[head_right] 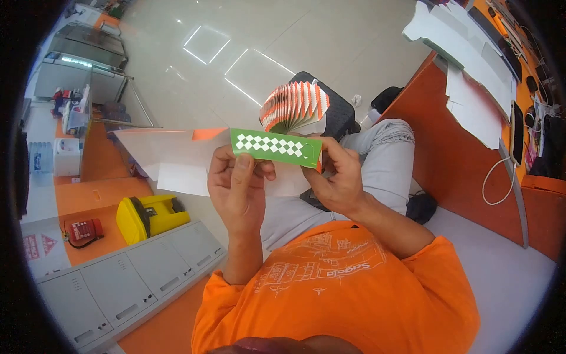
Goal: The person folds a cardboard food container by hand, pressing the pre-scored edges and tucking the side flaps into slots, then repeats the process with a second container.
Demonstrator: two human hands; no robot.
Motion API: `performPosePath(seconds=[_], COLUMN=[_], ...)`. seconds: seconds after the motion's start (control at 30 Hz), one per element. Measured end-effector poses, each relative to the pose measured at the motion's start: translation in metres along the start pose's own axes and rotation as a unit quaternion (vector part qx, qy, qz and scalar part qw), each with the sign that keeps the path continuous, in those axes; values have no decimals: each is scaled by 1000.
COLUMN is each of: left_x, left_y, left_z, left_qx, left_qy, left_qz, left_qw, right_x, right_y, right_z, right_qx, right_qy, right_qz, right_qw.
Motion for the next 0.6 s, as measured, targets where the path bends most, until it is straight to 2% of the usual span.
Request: performPosePath(seconds=[0.07,0.13,0.17,0.37,0.43,0.6], left_x=[-2,-3,-3,-4,-4,-9], left_y=[0,1,2,8,9,23], left_z=[2,4,4,3,-1,-1], left_qx=[-25,-32,-32,-42,-85,-87], left_qy=[3,13,13,-7,-25,-36], left_qz=[4,3,2,-24,-41,-89], left_qw=[1000,999,999,999,995,992], right_x=[-1,-4,-4,-6,-7,-15], right_y=[3,-6,-7,-9,-7,-15], right_z=[1,-10,-10,-2,8,-10], right_qx=[-1,19,19,14,-51,-46], right_qy=[20,-49,-50,6,79,39], right_qz=[-7,55,56,45,28,61], right_qw=[1000,997,997,999,995,996])
Point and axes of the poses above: each hand's wrist, its own x-axis away from the middle knuckle, its own y-axis out of the palm, z = x × y, the point moved 9 cm from there along -x, towards the middle knuckle, and after that the axes turned 11 degrees about x, right-handed, at the moved point
